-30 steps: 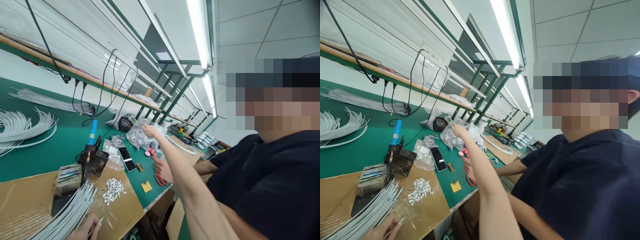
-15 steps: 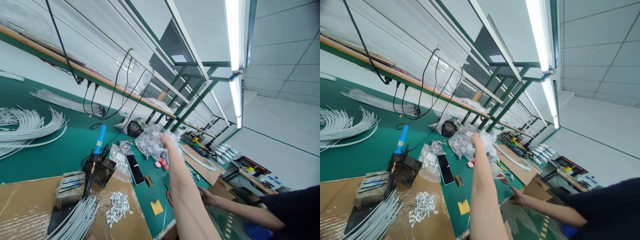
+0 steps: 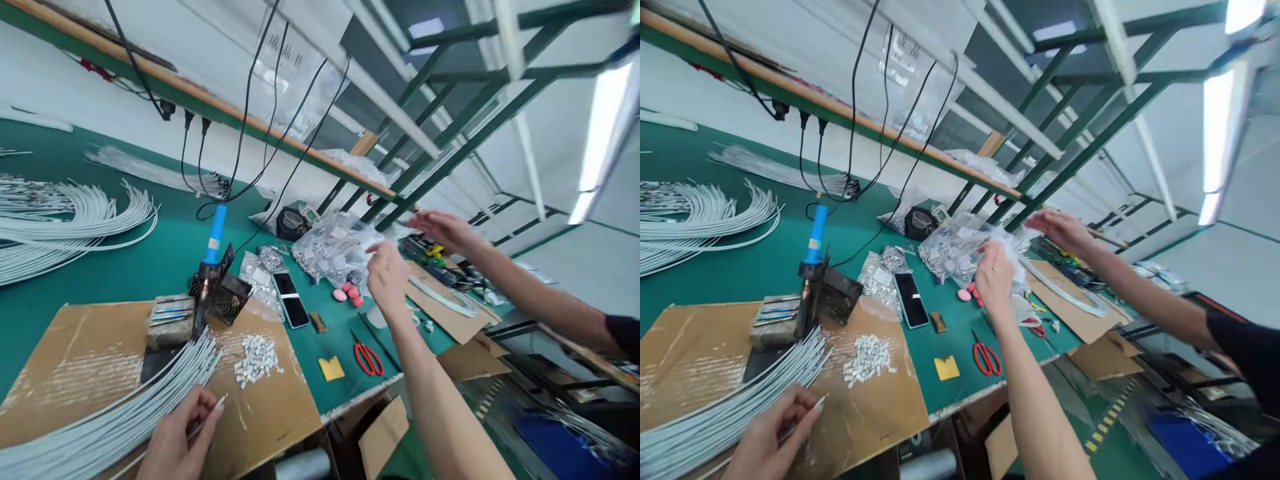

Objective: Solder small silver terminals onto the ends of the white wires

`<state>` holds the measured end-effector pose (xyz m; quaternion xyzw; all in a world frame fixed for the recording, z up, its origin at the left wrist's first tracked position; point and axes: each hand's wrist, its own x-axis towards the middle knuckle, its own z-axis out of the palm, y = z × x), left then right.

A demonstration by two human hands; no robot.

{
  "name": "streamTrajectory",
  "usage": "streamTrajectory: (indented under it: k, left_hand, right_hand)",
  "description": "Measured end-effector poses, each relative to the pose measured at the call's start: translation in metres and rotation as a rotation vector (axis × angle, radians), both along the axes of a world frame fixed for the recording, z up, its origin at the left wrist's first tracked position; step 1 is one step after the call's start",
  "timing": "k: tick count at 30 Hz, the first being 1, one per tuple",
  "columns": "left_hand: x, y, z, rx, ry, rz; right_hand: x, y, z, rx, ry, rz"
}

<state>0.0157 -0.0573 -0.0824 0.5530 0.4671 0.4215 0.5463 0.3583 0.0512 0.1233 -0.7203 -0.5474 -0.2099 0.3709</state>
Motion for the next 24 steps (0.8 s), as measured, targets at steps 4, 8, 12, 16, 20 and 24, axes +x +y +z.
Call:
streamTrajectory:
  k: [4,8,12,16,20,24]
  left_hand:
    - [-0.013,-0.003,0.028,-0.112,-0.004,0.017]
    - [-0.026,-0.015,0.056,-0.186,-0.038,0.053]
    - [-0.03,-0.027,0.083,-0.288,-0.145,0.094]
    - [-0.029,-0.033,0.095,-0.292,-0.164,0.108]
    - [-0.027,-0.036,0.097,-0.268,-0.166,0.137]
    - [-0.024,-0.039,0.097,-0.222,-0.138,0.162]
  right_hand:
    - [-0.064,-0.081,-0.048,0.174,0.38,0.273]
    - [-0.132,-0.136,-0.099,0.023,0.737,0.553]
    - [-0.185,-0.149,-0.136,-0.195,0.97,0.644]
    - [-0.211,-0.149,-0.138,-0.343,1.147,0.785]
    - [-0.212,-0.148,-0.129,-0.397,1.228,0.847]
    - [-0.209,-0.145,-0.126,-0.4,1.232,0.858]
